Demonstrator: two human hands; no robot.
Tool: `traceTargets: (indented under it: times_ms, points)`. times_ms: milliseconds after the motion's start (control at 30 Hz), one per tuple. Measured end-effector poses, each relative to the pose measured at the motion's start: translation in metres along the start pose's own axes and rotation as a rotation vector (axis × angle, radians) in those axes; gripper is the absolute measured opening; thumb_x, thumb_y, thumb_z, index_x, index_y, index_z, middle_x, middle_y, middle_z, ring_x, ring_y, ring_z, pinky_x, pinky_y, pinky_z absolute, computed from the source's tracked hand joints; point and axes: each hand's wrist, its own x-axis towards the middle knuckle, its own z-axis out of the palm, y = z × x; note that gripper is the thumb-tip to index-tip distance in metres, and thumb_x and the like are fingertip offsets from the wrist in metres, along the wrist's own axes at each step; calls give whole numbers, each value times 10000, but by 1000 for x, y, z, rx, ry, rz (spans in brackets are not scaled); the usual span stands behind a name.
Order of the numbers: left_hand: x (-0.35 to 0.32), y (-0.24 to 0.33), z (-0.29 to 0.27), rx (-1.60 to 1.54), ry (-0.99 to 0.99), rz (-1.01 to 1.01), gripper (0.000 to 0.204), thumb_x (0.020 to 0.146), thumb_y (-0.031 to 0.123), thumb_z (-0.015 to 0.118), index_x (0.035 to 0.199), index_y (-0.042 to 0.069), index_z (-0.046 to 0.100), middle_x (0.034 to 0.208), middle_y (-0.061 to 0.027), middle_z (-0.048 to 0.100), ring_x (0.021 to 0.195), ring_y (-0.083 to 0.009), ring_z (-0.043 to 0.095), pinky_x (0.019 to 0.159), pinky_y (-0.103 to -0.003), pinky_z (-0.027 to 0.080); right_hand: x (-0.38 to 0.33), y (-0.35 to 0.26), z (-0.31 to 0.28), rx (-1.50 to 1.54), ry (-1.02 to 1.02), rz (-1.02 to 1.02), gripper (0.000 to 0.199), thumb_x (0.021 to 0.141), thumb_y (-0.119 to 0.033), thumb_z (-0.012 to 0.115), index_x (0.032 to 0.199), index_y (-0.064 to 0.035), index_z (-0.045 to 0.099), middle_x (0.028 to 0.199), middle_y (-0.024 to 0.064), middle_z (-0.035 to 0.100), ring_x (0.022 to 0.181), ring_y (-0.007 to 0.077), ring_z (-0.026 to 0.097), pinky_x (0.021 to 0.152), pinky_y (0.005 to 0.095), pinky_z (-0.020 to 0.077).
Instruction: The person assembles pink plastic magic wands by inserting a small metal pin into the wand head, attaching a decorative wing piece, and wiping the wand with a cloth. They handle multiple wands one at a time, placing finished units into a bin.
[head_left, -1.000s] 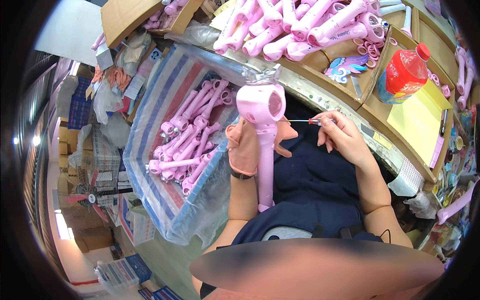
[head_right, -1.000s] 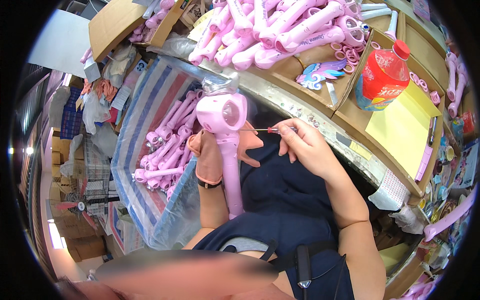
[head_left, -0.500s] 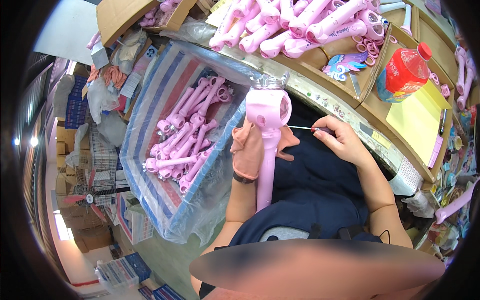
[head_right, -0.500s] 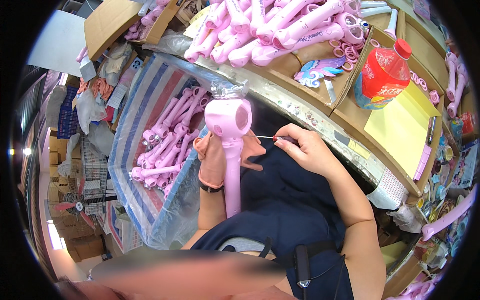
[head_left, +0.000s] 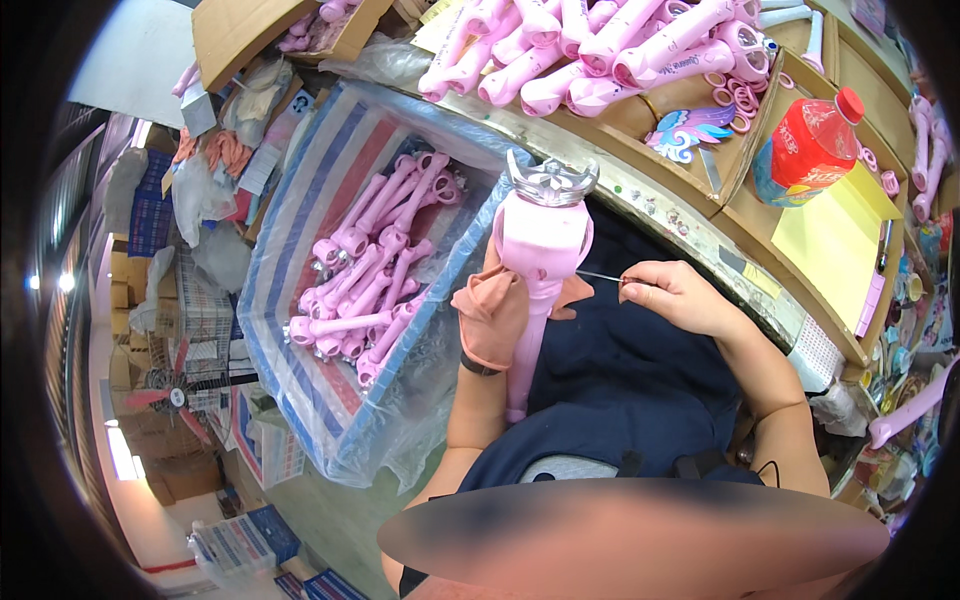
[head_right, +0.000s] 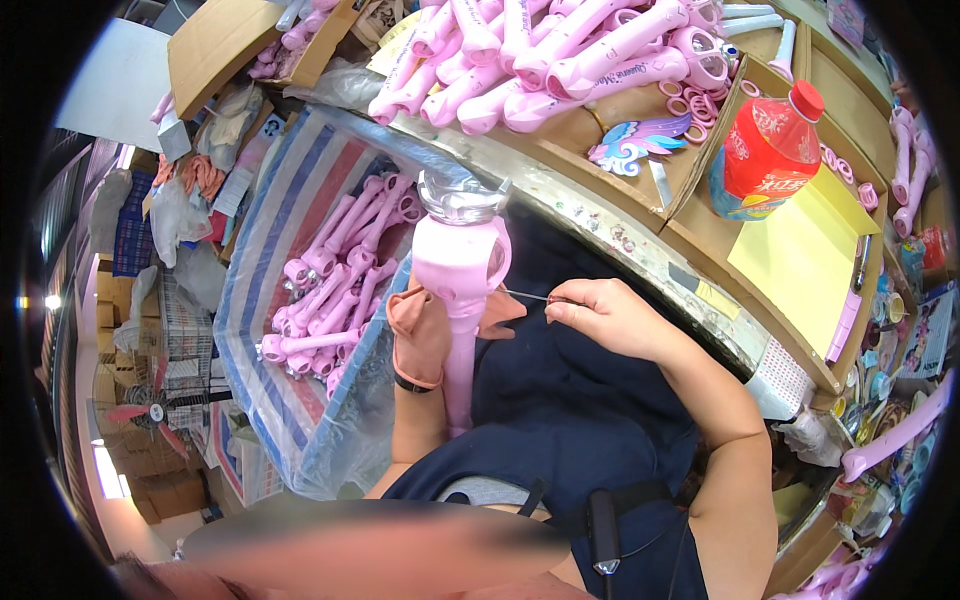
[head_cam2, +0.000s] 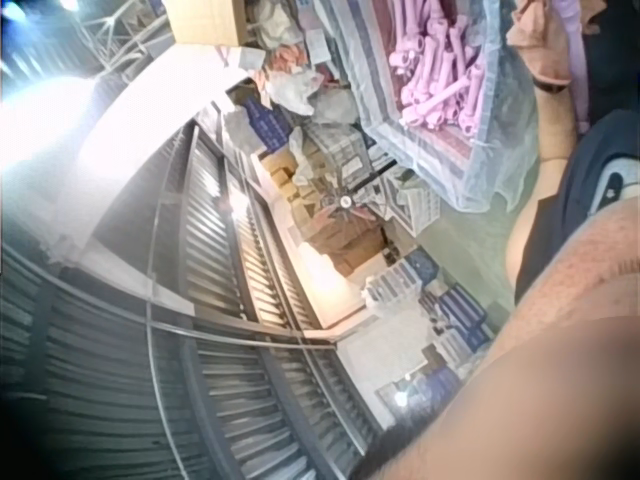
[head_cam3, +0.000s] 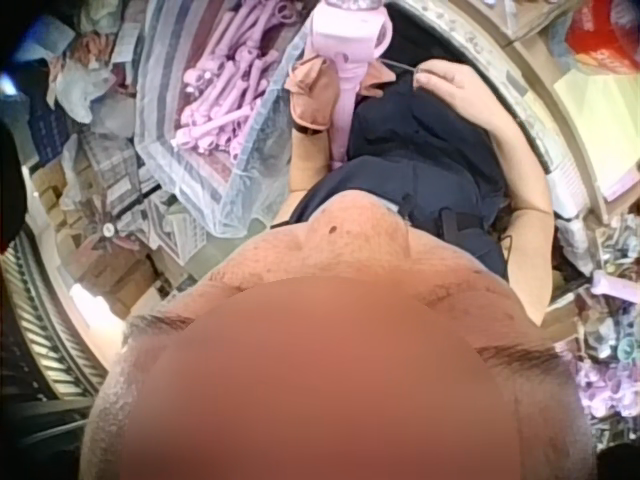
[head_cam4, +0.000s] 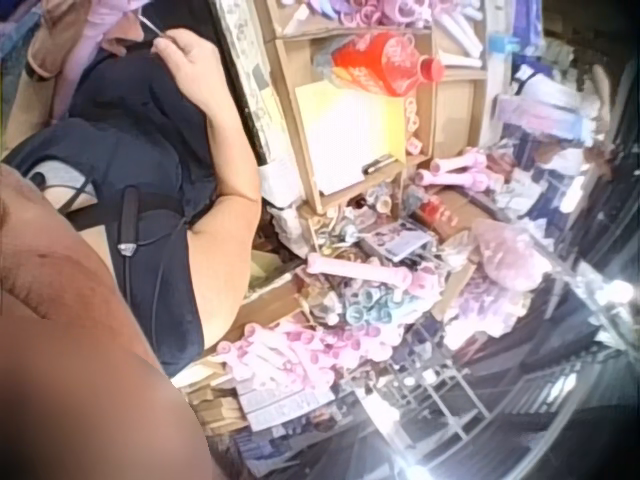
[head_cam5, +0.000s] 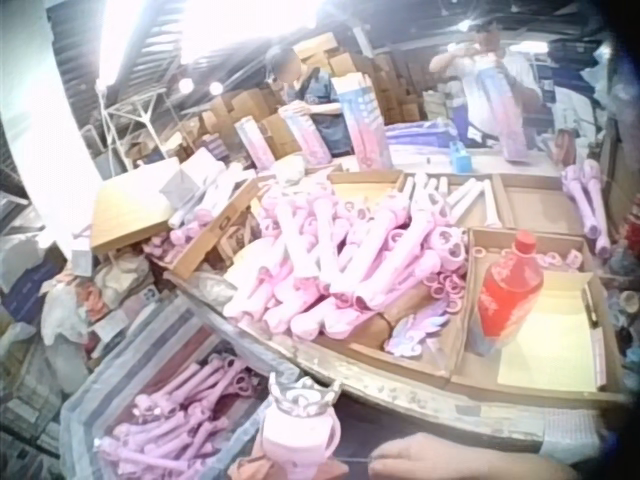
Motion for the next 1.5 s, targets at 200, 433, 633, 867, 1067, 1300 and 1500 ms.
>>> traceTargets:
  times_ms: [200,433,633,867,1067,1300,1500]
  points:
    - [-6,-7,-1,-8,-9,-61,247,884,-10,510,1123,-69,532,991,-106,646,835,-167,625,723,-280,519,-6,-22,7,-431,72,55,259,918,-289,563,968,-49,647,848,133,654,793,316,634,682,382,507]
    - [25,24,-12,-861,-110,-100,475,948,402,442,1137,-27,521,973,-107,612,842,-222,605,727,-316,511,-21,-13,21,-420,46,245,297,903,-341,597,864,-48,576,717,125,640,668,318,646,599,391,510]
    - [56,56,-3,-1082,-285,267,677,881,656,279,998,24,494,908,-120,532,816,-194,537,695,-302,462,-6,44,108,-35,243,-273,604,693,-177,829,974,-17,319,1019,209,592,783,260,612,710,316,495]
    - [20,32,19,186,154,328,144,786,85,584,920,76,635,874,-62,631,750,-197,610,654,-303,489,-13,60,112,-314,444,-220,560,705,-148,795,990,-32,327,1056,242,588,717,375,645,564,392,525]
    - [10,-4,27,300,234,413,246,718,103,635,962,106,661,891,-54,636,774,-237,626,655,-315,496,-17,62,120,-282,447,-172,566,704,-154,796,999,-35,328,1050,230,587,723,379,646,571,395,524]
    - [16,-17,25,-422,-6,32,196,716,98,634,911,92,662,796,-59,631,716,-237,629,607,-314,495,-10,42,94,-251,261,-95,412,758,-184,776,872,-43,405,871,181,619,708,273,649,578,343,515]
    - [10,0,23,217,-32,410,126,718,124,624,831,88,665,773,-100,631,710,-289,633,594,-377,500,85,-13,30,659,537,-369,276,916,-138,624,1030,-29,397,1012,66,540,898,124,514,819,270,435]
